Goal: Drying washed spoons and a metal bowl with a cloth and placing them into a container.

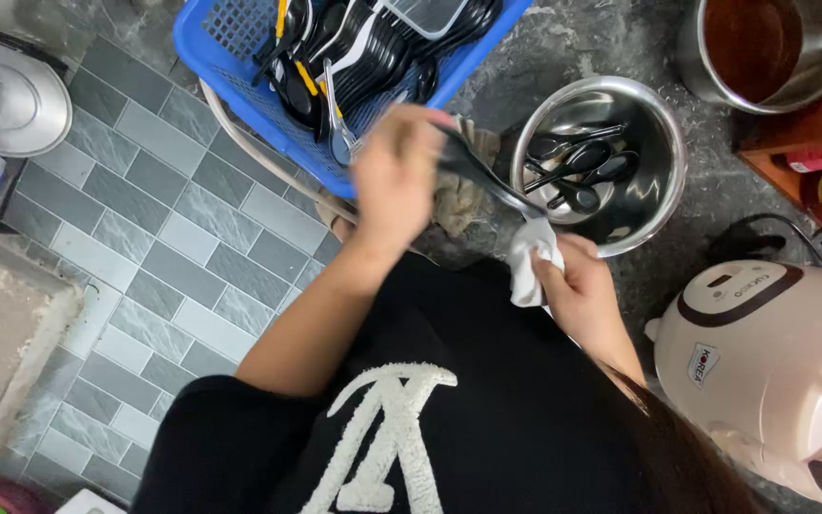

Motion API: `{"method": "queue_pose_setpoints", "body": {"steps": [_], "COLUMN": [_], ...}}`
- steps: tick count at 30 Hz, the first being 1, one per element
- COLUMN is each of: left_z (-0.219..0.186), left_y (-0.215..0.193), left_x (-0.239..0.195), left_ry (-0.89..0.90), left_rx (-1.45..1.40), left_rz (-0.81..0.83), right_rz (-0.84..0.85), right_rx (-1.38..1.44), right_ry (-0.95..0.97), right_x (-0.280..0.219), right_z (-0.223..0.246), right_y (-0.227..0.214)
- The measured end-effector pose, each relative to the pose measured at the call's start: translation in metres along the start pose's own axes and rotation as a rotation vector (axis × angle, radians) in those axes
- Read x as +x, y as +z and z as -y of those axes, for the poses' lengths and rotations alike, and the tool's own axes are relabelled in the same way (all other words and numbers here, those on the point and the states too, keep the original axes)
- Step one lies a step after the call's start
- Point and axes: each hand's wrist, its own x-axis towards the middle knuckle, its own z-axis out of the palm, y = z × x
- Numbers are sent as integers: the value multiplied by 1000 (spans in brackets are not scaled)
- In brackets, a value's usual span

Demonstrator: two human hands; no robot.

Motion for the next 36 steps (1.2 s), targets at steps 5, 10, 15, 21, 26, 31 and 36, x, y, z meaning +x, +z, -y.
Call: {"method": "queue_pose_setpoints", "body": {"steps": [5,10,15,21,26,31,36], "left_z": [31,86,143,220,302,283,307], "left_y": [-5,76,105,16,-51,-53,-52], "left_x": [38,1,-10,78,109,99,87], "left_ry": [177,-58,-147,-32,33,-33,-8], "left_rx": [68,81,-94,187,500,940,1233], "left_rz": [-358,245,549,40,15,300,401], "right_rz": [-184,-591,-621,-616,-617,-552,-524], "right_rx": [194,740,937,1274,1387,1452,1477], "right_ry": [679,520,420,442,365,305,271], "right_x": [-64,-82,-72,-72,-73,-64,-62], "right_z": [-112,-103,-58,-52,-75,-82,-77], "right_y": [-5,-19,-14,-4,-10,-23,-16]}}
